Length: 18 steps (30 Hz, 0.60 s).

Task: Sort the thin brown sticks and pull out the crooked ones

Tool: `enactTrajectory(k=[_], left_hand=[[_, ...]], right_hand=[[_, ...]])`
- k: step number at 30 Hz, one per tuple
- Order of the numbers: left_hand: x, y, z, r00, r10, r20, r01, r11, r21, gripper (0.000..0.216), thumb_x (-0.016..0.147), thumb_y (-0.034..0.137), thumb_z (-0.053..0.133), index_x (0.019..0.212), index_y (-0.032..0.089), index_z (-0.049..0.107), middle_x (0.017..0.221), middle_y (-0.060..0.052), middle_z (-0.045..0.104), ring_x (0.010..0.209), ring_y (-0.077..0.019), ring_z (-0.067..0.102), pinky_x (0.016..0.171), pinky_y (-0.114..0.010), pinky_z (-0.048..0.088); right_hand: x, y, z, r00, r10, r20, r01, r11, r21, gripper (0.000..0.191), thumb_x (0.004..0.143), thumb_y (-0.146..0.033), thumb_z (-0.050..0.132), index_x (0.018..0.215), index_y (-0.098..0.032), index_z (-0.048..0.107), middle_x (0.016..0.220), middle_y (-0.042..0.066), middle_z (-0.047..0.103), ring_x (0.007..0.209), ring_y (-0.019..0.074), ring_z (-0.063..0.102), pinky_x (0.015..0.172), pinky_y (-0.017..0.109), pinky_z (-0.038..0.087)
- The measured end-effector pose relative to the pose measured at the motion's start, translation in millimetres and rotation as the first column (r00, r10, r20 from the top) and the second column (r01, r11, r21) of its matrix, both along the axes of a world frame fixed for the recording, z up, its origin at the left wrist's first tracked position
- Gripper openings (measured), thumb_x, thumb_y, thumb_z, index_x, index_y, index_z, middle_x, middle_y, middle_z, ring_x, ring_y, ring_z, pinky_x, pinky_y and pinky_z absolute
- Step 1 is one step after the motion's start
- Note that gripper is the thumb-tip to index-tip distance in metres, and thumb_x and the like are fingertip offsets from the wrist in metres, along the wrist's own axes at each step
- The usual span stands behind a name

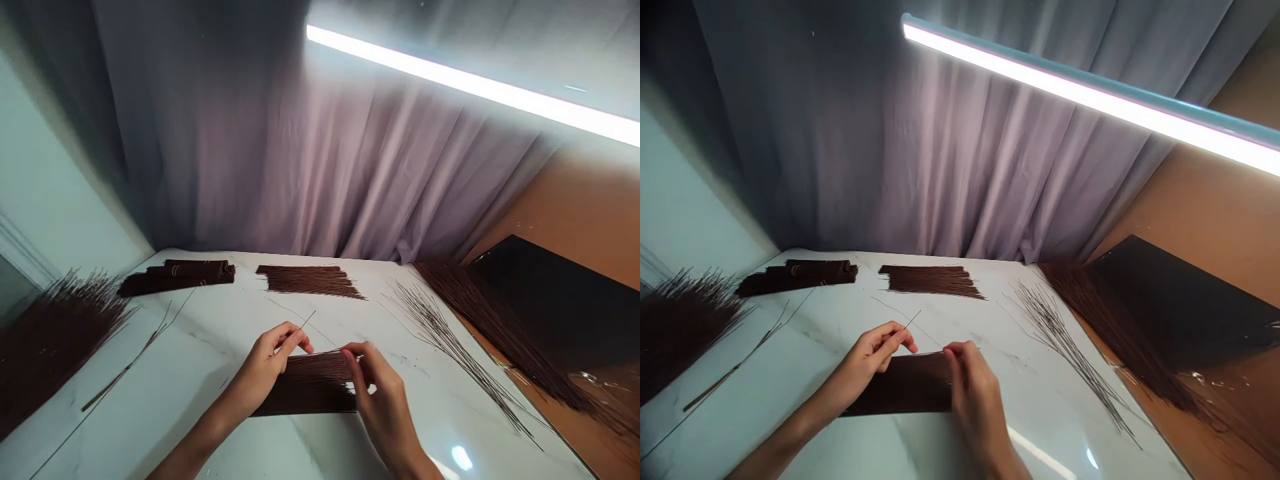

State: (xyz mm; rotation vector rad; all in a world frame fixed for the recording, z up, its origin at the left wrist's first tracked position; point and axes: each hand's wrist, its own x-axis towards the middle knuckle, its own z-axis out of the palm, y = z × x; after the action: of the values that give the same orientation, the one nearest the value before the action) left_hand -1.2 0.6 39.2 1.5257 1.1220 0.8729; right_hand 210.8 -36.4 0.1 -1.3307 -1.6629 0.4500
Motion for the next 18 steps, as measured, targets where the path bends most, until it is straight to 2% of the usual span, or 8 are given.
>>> enactTrajectory(k=[3, 7, 13, 16, 18], left_hand=[[0, 1, -4.3, 0.991, -0.024, 0.129, 0.037, 0.994, -0.101, 0.038, 0.102, 0.052, 0.047, 0.095, 0.018, 0.064, 0.085, 0.000, 0.070, 0.049, -0.0067, 0.024, 0.048, -0.026, 0.018], [-2, 4, -13.5, 0.978, -0.002, 0.209, 0.026, 0.994, -0.110, 0.043, 0.101, 0.055, 0.048, 0.092, 0.016, 0.064, 0.078, -0.001, 0.069, 0.047, -0.0061, 0.023, 0.046, -0.026, 0.015], [-3, 4, -12.8, 0.990, 0.060, 0.128, -0.053, 0.997, -0.059, 0.044, 0.100, 0.053, 0.050, 0.093, 0.015, 0.071, 0.084, -0.002, 0.069, 0.049, -0.0049, 0.029, 0.051, -0.025, 0.021], [-3, 4, -13.2, 0.990, 0.110, 0.093, -0.103, 0.992, -0.076, 0.045, 0.097, 0.055, 0.053, 0.094, 0.014, 0.072, 0.094, -0.004, 0.069, 0.049, -0.0039, 0.027, 0.052, -0.025, 0.022], [-2, 4, -15.2, 0.989, 0.119, 0.092, -0.112, 0.990, -0.082, 0.046, 0.096, 0.056, 0.054, 0.092, 0.014, 0.071, 0.093, -0.005, 0.069, 0.048, -0.0045, 0.029, 0.052, -0.026, 0.024]], right_hand=[[-12, -3, -14.8, 0.990, 0.008, 0.142, -0.019, 0.997, 0.079, 0.018, 0.106, -0.029, 0.043, 0.102, -0.024, 0.060, 0.087, 0.003, 0.068, 0.071, 0.0164, 0.066, 0.062, 0.026, 0.051], [-12, -2, -20.9, 0.974, 0.012, 0.225, -0.036, 0.994, 0.103, 0.016, 0.106, -0.025, 0.042, 0.106, -0.024, 0.058, 0.093, 0.004, 0.069, 0.074, 0.0152, 0.067, 0.062, 0.024, 0.051], [-16, -1, -19.5, 0.974, 0.010, 0.227, -0.045, 0.987, 0.151, 0.017, 0.106, -0.024, 0.041, 0.103, -0.024, 0.057, 0.087, 0.001, 0.067, 0.067, 0.0129, 0.065, 0.059, 0.022, 0.051], [-17, -1, -19.6, 0.973, 0.000, 0.229, -0.045, 0.981, 0.188, 0.017, 0.106, -0.023, 0.040, 0.102, -0.024, 0.057, 0.085, 0.000, 0.066, 0.065, 0.0125, 0.064, 0.058, 0.022, 0.050], [-17, 0, -19.5, 0.973, -0.009, 0.231, -0.037, 0.980, 0.193, 0.017, 0.106, -0.023, 0.040, 0.101, -0.024, 0.056, 0.084, 0.000, 0.066, 0.065, 0.0125, 0.064, 0.058, 0.022, 0.050]])
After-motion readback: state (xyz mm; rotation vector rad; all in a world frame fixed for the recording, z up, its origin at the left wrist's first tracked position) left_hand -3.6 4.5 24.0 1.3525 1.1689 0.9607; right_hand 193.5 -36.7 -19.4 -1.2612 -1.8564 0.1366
